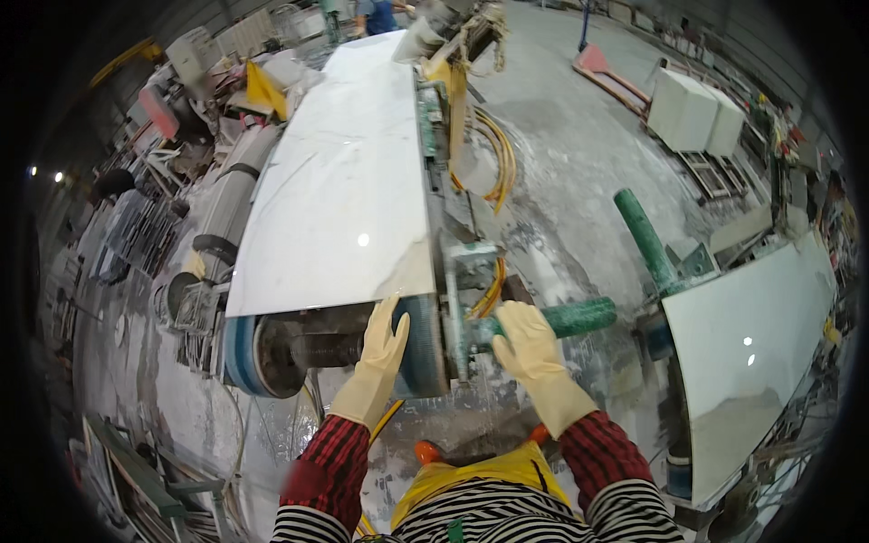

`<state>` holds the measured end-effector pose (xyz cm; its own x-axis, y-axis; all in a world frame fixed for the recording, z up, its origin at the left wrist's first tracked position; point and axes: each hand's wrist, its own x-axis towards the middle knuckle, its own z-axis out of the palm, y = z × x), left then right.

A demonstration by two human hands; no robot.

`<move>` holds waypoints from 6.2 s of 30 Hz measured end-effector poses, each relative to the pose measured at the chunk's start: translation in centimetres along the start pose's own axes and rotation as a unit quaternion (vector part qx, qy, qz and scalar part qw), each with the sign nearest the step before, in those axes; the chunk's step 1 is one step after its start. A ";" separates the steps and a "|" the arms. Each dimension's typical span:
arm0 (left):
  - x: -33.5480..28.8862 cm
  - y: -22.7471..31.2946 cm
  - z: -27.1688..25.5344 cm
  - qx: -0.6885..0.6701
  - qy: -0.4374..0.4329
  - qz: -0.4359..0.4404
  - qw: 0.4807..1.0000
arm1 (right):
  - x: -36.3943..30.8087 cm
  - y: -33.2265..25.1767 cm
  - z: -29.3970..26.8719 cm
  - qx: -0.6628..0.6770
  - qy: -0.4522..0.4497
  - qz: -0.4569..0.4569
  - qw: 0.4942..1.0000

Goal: The person repeatedly picks up large white stone slabs from a conveyor, wipes their surfaces with gloved hands, and places them back onto the line. The cycle of lifting, wiping, and repositioning continues throughout the clip.

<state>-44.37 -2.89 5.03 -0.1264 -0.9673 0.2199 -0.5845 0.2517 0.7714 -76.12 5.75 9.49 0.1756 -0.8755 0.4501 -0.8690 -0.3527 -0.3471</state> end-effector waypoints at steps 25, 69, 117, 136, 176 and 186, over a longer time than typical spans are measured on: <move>-11.8 -23.0 -32.7 0.201 0.179 -0.163 0.949 | 16.3 -11.4 15.8 -0.010 0.005 -0.023 1.000; 14.0 -27.8 -32.1 0.339 0.010 0.050 0.939 | 16.6 -13.8 14.6 -0.104 -0.005 0.002 0.995; 11.6 -27.3 -32.4 0.344 -0.001 0.039 0.938 | 15.4 -15.3 13.5 -0.096 -0.002 -0.006 0.995; 10.5 -28.8 -32.1 0.346 0.026 0.064 0.936 | 14.5 -15.4 13.6 -0.079 0.022 -0.009 0.997; 9.6 -26.2 -33.3 0.325 0.079 0.095 0.938 | 24.3 -10.9 20.0 -0.125 0.046 0.039 0.990; 8.8 -26.2 -33.3 0.317 0.041 0.043 0.946 | 24.2 -10.8 19.6 -0.130 0.040 0.044 0.990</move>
<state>-3.44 -16.97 6.66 -0.1479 -0.9317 0.3318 -0.9419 0.2350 0.2400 -53.46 -18.07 8.01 0.0668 -0.8664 0.4949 -0.9708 -0.1710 -0.1683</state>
